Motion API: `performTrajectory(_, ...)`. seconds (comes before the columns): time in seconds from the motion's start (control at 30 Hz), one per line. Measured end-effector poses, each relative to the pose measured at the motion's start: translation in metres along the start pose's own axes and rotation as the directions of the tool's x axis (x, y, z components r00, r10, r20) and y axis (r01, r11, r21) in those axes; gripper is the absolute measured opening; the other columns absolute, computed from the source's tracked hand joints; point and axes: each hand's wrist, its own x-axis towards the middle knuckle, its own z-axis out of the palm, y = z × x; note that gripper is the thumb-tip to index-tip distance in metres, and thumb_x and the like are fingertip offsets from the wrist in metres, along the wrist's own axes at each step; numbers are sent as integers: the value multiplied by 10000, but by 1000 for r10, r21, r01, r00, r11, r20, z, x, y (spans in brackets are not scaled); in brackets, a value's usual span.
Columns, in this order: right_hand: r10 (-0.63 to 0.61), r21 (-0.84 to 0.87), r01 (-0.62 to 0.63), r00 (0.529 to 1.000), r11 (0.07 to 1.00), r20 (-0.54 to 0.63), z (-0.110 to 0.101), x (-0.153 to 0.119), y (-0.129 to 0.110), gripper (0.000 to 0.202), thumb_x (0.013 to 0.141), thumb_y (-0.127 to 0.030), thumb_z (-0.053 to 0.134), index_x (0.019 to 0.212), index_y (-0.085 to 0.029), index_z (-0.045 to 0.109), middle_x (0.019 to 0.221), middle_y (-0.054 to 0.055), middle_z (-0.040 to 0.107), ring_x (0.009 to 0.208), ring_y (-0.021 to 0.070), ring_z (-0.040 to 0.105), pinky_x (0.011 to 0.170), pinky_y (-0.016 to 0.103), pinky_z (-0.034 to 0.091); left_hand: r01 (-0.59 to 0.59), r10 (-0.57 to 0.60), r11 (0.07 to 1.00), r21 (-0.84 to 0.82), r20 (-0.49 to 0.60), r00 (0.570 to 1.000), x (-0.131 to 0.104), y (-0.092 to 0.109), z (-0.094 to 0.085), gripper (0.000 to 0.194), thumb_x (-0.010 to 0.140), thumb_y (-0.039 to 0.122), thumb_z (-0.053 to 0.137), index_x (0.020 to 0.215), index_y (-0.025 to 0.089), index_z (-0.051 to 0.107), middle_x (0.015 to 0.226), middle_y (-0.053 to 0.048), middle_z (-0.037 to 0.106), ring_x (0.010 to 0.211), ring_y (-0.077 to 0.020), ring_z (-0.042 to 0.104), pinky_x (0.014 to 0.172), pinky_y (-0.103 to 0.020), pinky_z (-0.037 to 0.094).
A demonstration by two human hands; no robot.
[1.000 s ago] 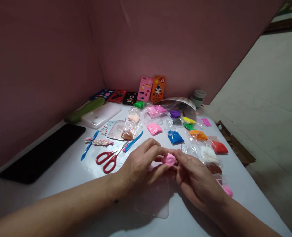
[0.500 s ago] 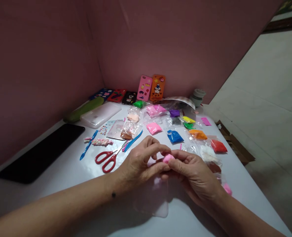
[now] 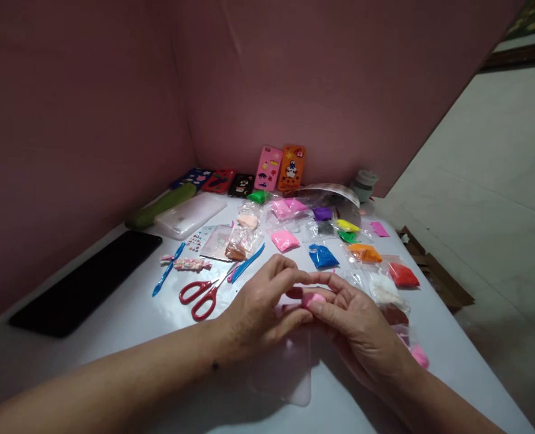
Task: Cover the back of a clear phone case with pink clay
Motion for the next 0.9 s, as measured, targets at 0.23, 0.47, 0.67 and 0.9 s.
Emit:
performTrajectory(0.23,-21,-25,23,997,999,72,3,-4,-1,332,790,-242,737,1093,-202,607,960,47,687,863,158,649,829,295,468,-82,85,991,109,-23,996,-3,1,3,107,850,144,567,955,153,586,907,-77,554,843,-166,529,713,-301,498)
performTrajectory(0.47,-174,-310,129,977,942,-121,0,-2,5,317,718,-332,802,985,-237,659,930,9,674,857,137,601,786,265,456,-46,53,985,167,-38,998,-2,4,-1,124,768,81,536,849,159,484,858,-70,545,826,-193,507,699,-332,476)
performTrajectory(0.67,-162,-314,140,986,939,-44,1,-4,13,313,736,-313,788,1019,-254,667,854,-10,656,827,125,608,741,232,473,-54,77,978,202,-110,991,-7,-1,9,157,748,81,556,774,187,443,842,-51,526,789,-179,504,637,-295,474)
performTrajectory(0.9,-117,-294,87,989,952,-87,1,-1,5,235,793,-342,734,981,-212,679,814,16,677,749,133,632,711,254,494,-48,54,991,121,-48,997,-6,6,5,204,772,166,650,900,172,492,944,-75,535,892,-190,516,738,-320,499)
